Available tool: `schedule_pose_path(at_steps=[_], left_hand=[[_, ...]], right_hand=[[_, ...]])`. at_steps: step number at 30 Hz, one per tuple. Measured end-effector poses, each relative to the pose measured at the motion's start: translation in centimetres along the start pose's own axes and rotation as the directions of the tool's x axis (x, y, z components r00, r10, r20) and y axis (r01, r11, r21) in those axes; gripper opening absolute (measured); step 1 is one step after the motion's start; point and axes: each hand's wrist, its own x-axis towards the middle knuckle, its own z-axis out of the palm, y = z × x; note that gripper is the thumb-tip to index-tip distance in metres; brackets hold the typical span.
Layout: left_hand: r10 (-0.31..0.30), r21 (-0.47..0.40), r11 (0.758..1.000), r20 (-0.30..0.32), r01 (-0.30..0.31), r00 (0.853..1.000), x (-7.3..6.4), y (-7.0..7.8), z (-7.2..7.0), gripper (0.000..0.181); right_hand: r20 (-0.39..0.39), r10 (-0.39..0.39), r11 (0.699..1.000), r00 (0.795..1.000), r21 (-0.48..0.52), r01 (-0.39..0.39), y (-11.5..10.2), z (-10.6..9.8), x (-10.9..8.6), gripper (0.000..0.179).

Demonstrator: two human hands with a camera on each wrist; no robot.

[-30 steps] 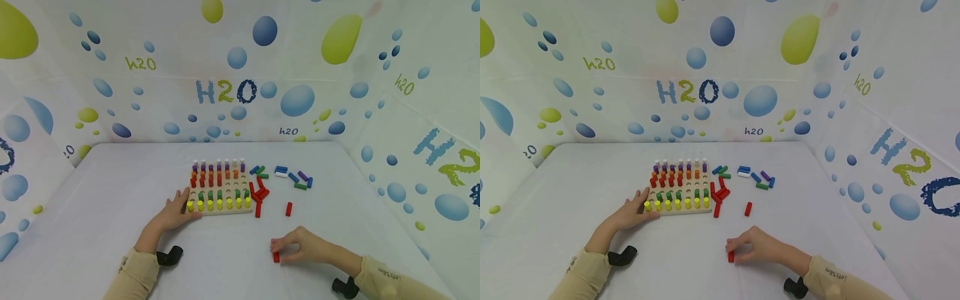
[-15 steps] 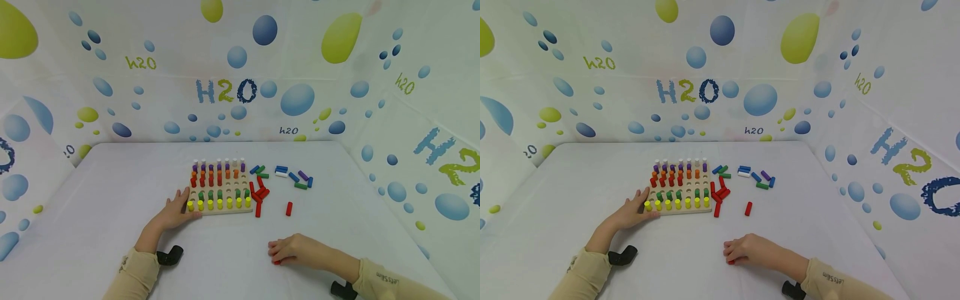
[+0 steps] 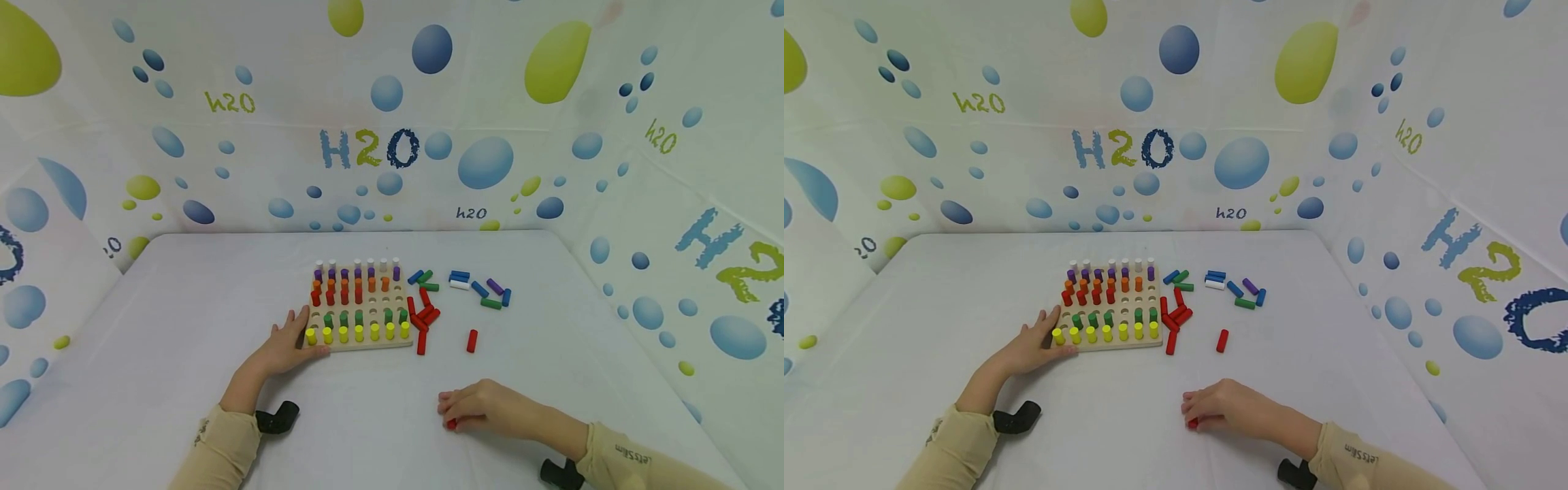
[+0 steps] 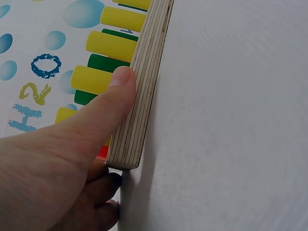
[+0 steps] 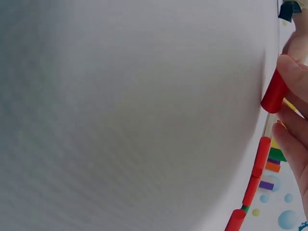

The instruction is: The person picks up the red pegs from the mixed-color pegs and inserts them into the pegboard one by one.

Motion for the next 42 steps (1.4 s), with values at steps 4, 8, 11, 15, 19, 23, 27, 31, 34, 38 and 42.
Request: schedule_pose_path(at_steps=[4,8,11,15,19,23,27,31,34,38,42], left_hand=[[-0.001,-0.005,1.000,0.001,0.001,1.000,0.0,0.1,0.0,0.103],[-0.002,-0.014,1.000,0.004,0.002,1.000,0.0,0.1,-0.1,0.103],[-0.004,-0.019,1.000,0.007,0.004,1.000,0.0,0.1,0.0,0.103],[-0.008,-0.019,1.000,0.011,0.008,1.000,0.1,0.0,0.1,0.104],[-0.007,-0.021,1.000,0.014,0.008,1.000,0.0,0.1,0.0,0.103],[-0.007,-0.022,1.000,0.010,0.007,1.000,-0.2,0.2,-0.2,0.102],[-0.009,-0.018,1.000,0.006,0.009,1.000,-0.3,0.3,-0.3,0.102],[-0.008,-0.020,1.000,0.008,0.008,1.000,-0.3,0.2,-0.3,0.102],[-0.006,-0.022,1.000,0.007,0.007,1.000,-0.2,0.2,-0.2,0.102],[-0.005,-0.019,1.000,0.004,0.005,1.000,-0.2,0.1,-0.2,0.103],[-0.008,-0.014,1.000,0.008,0.008,1.000,-0.1,0.1,-0.1,0.103]], right_hand=[[-0.091,0.044,0.992,0.995,0.122,-0.033,0.6,0.2,-0.2,0.025],[-0.188,0.102,0.958,0.977,0.284,-0.046,1.3,0.4,-0.5,0.028],[-0.223,0.161,0.912,0.962,0.407,-0.058,1.7,0.4,-0.5,0.028],[-0.224,0.245,0.830,0.943,0.552,-0.085,1.9,0.2,-0.6,0.027],[-0.226,0.286,0.772,0.931,0.630,-0.084,2.1,0.0,-0.5,0.028],[-0.234,0.300,0.742,0.925,0.667,-0.072,2.0,-0.4,-0.4,0.029],[-0.232,0.323,0.709,0.918,0.701,-0.072,1.8,-0.7,0.0,0.030],[-0.249,0.335,0.697,0.909,0.714,-0.061,1.9,-1.0,0.5,0.030],[-0.273,0.343,0.699,0.899,0.713,-0.050,1.9,-1.2,1.0,0.029],[-0.291,0.381,0.693,0.878,0.719,-0.062,1.8,-1.5,1.7,0.028],[-0.303,0.428,0.686,0.852,0.723,-0.088,1.9,-1.9,2.4,0.029]])
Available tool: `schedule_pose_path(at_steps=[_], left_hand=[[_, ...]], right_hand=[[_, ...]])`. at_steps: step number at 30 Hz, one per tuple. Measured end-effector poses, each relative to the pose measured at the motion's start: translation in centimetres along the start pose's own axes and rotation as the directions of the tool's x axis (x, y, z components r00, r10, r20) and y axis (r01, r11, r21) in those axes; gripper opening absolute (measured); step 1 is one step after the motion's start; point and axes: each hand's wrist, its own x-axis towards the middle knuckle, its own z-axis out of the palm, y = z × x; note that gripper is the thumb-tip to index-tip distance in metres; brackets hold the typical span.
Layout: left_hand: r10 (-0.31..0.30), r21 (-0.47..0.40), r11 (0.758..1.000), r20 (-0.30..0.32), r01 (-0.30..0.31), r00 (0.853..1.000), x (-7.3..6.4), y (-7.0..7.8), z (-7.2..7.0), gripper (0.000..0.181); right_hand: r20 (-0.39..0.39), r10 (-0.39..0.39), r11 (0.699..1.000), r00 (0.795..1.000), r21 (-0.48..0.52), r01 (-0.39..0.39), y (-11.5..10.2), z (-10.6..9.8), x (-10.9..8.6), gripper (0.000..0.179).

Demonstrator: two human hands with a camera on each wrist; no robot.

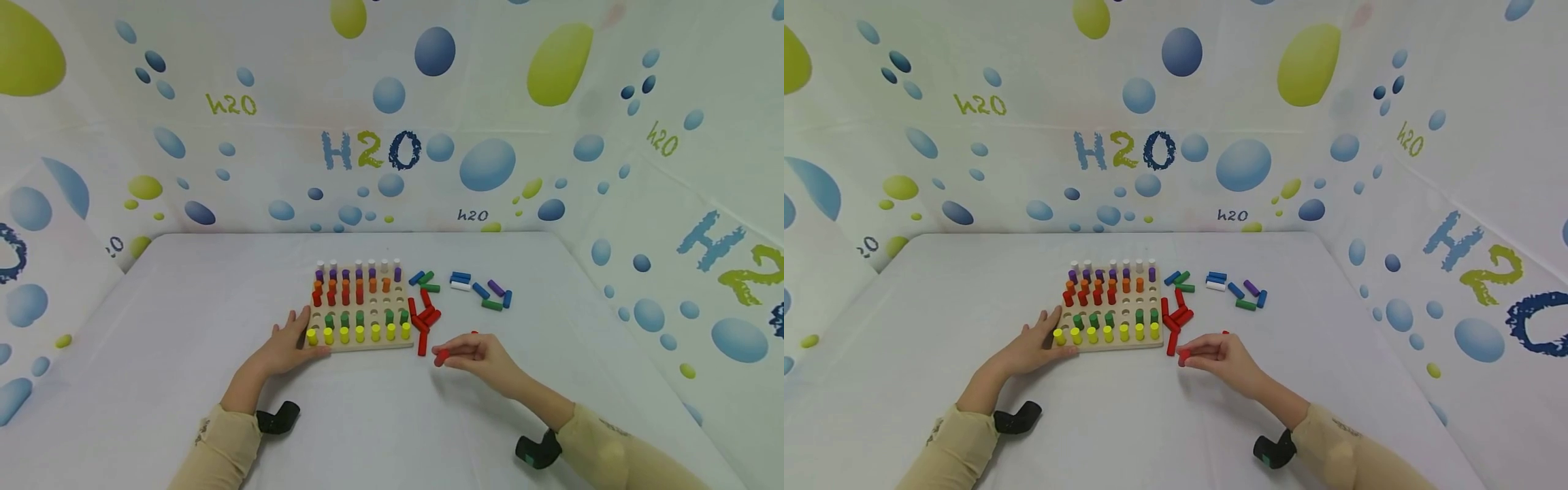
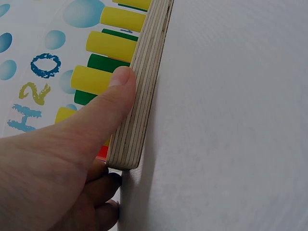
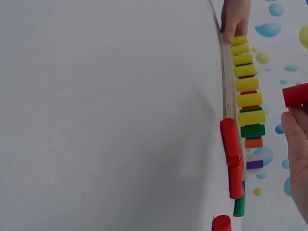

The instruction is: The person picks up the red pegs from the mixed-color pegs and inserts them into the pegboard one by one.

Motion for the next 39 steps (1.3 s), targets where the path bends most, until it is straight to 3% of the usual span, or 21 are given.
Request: schedule_pose_path(at_steps=[15,26,39], left_hand=[[0.007,-0.006,1.000,-0.006,-0.007,1.000,0.1,-0.2,0.1,0.103],[0.001,-0.009,1.000,-0.003,-0.001,1.000,0.3,-0.3,0.2,0.104],[-0.012,0.001,1.000,0.005,0.012,1.000,0.0,0.1,-0.1,0.103]], right_hand=[[-0.157,0.074,0.996,0.985,-0.044,-0.082,-0.6,-0.5,2.6,0.032],[-0.205,0.069,0.996,0.976,-0.041,-0.079,-0.7,-0.4,5.4,0.033],[-0.254,0.121,0.990,0.960,-0.042,-0.136,-0.3,0.6,9.4,0.032]])
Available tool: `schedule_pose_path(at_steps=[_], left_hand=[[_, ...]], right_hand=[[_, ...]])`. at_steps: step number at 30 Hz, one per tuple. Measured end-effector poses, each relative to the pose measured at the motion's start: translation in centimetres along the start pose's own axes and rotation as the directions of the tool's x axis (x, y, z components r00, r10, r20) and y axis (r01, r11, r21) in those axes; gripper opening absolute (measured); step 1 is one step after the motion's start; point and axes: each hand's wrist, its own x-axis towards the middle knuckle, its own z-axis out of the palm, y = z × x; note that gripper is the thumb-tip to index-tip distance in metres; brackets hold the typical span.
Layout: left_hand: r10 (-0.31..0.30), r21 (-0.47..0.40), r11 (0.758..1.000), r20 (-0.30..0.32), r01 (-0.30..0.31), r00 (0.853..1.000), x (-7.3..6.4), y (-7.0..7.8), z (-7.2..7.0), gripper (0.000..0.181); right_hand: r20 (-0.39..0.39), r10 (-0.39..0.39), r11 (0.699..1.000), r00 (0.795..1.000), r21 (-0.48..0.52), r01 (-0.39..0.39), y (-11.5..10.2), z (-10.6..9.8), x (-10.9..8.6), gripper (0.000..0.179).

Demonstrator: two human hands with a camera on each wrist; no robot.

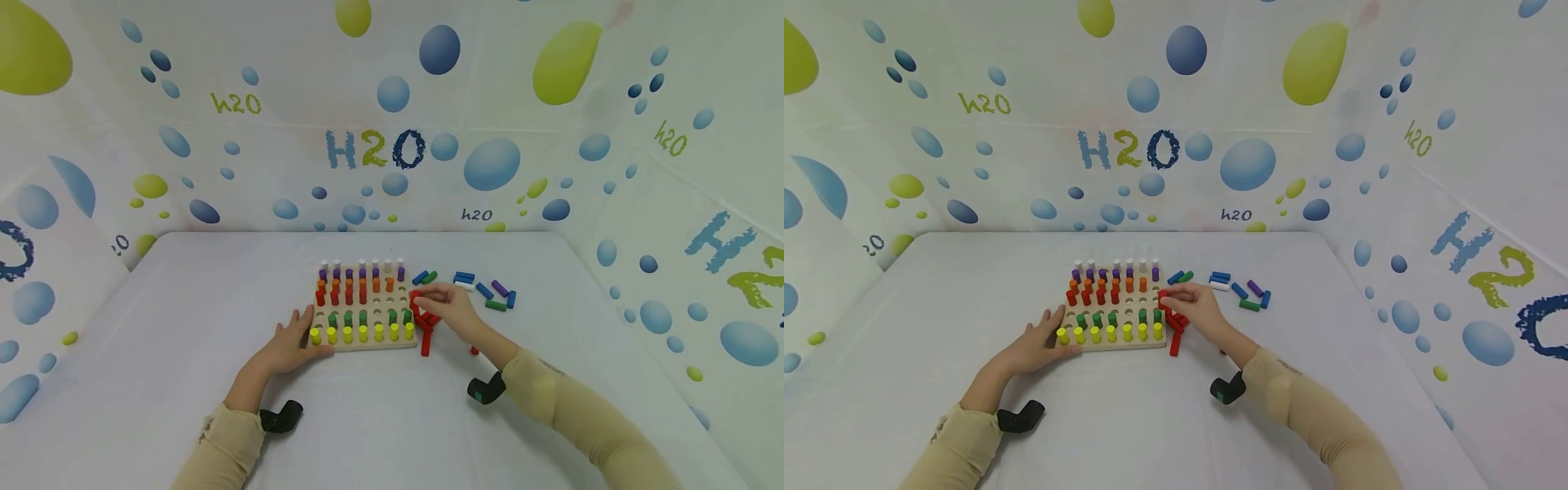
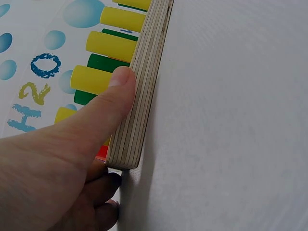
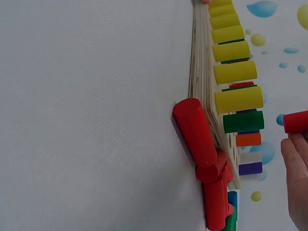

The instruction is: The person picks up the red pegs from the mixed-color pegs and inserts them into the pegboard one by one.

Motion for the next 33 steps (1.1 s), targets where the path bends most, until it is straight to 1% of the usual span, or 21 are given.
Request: schedule_pose_path(at_steps=[4,7,11,17,23,26,33], left_hand=[[0.001,-0.004,1.000,-0.003,-0.001,1.000,-0.1,0.1,0.0,0.103],[0.000,-0.006,1.000,-0.003,0.000,1.000,-0.1,0.1,0.0,0.104],[0.000,-0.005,1.000,-0.003,0.000,1.000,0.0,0.0,0.1,0.103],[0.001,-0.011,1.000,-0.002,-0.001,1.000,-0.1,0.2,0.0,0.102],[0.005,-0.010,1.000,0.001,-0.005,1.000,0.0,0.1,0.0,0.102],[0.006,-0.013,1.000,0.000,-0.006,1.000,0.0,0.1,-0.1,0.103],[0.001,-0.008,1.000,0.007,-0.001,1.000,0.0,0.1,-0.1,0.103]], right_hand=[[0.011,-0.011,1.000,1.000,0.019,0.011,0.0,0.7,0.9,0.033],[0.008,-0.001,1.000,1.000,0.031,0.001,-0.2,1.4,1.5,0.032],[0.000,-0.007,1.000,1.000,0.015,0.007,-0.2,2.3,2.4,0.029],[-0.006,-0.046,0.999,0.999,0.006,0.046,0.2,3.6,3.8,0.027],[0.031,-0.084,0.996,0.996,0.017,0.084,0.7,4.5,4.8,0.030],[0.037,-0.076,0.997,0.996,-0.003,0.076,0.7,4.9,5.2,0.030],[0.019,-0.033,0.996,0.999,-0.078,0.034,0.9,5.5,5.8,0.028]])
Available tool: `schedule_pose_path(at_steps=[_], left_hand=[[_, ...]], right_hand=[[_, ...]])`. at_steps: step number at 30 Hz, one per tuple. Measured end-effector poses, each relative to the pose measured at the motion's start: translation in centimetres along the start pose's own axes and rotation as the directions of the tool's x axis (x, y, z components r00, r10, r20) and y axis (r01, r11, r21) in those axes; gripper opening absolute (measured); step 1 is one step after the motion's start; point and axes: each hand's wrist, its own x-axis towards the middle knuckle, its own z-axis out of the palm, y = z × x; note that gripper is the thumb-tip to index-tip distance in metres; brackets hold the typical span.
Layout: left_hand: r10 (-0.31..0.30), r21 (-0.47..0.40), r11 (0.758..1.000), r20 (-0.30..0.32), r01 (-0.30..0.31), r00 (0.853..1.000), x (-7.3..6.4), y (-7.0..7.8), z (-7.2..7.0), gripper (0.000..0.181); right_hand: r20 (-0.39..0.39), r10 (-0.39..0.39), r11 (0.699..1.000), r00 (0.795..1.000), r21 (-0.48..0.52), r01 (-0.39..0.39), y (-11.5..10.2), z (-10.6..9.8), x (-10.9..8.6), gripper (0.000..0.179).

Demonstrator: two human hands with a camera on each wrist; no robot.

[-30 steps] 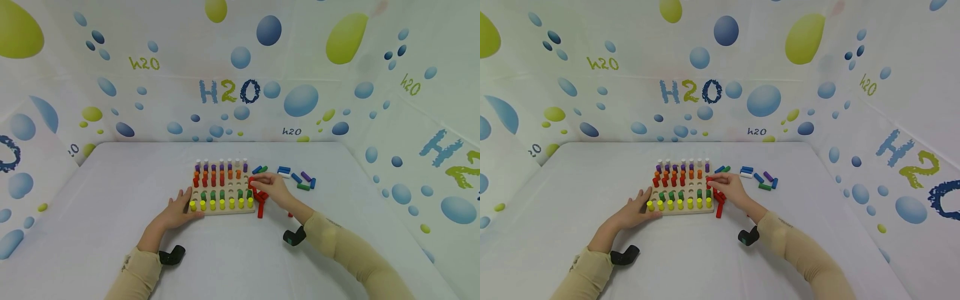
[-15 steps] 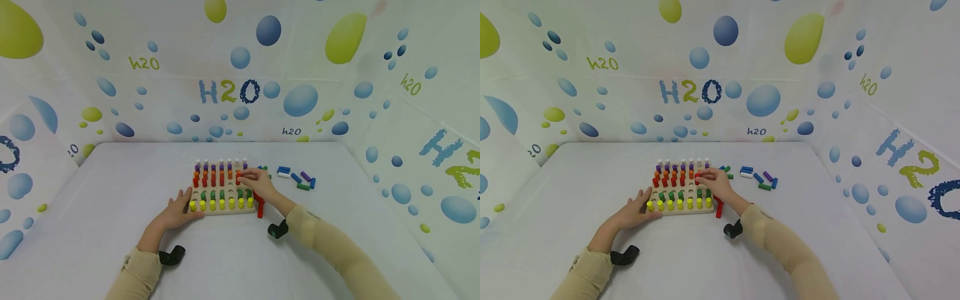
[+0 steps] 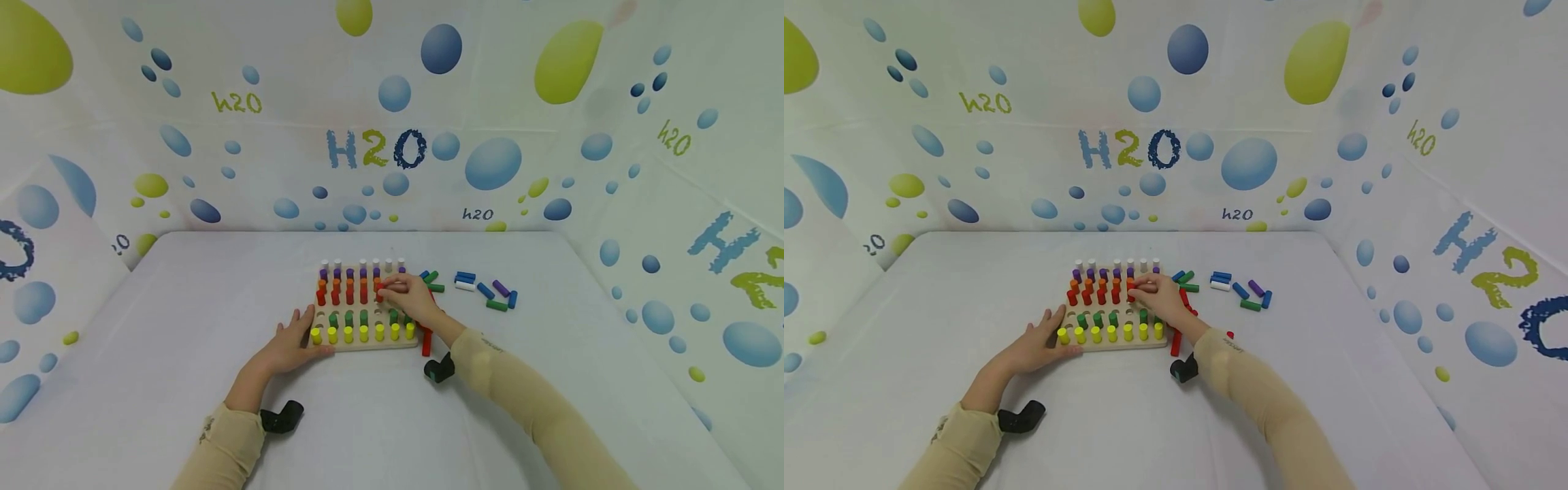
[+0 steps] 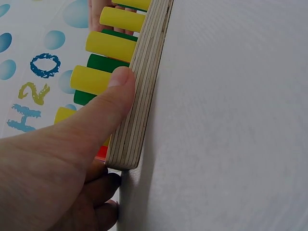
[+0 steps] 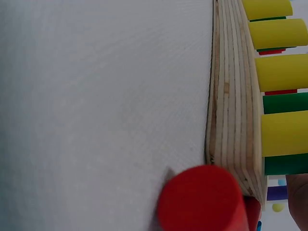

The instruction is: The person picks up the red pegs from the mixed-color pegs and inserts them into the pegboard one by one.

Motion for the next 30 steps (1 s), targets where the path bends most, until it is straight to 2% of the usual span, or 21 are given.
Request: schedule_pose_path(at_steps=[14,23,30], left_hand=[[0.013,-0.004,1.000,-0.006,-0.013,1.000,0.1,-0.2,0.0,0.104],[0.005,0.000,1.000,-0.006,-0.005,1.000,0.1,-0.2,0.0,0.104],[0.012,0.002,1.000,-0.009,-0.012,1.000,0.0,-0.2,0.0,0.103]], right_hand=[[-0.002,0.002,0.999,1.000,-0.053,-0.002,0.3,0.7,0.6,0.021],[-0.015,-0.022,0.976,1.000,-0.219,0.018,0.1,1.0,0.7,0.020],[-0.022,-0.045,0.962,0.999,-0.270,0.037,-0.3,1.2,0.4,0.018]])
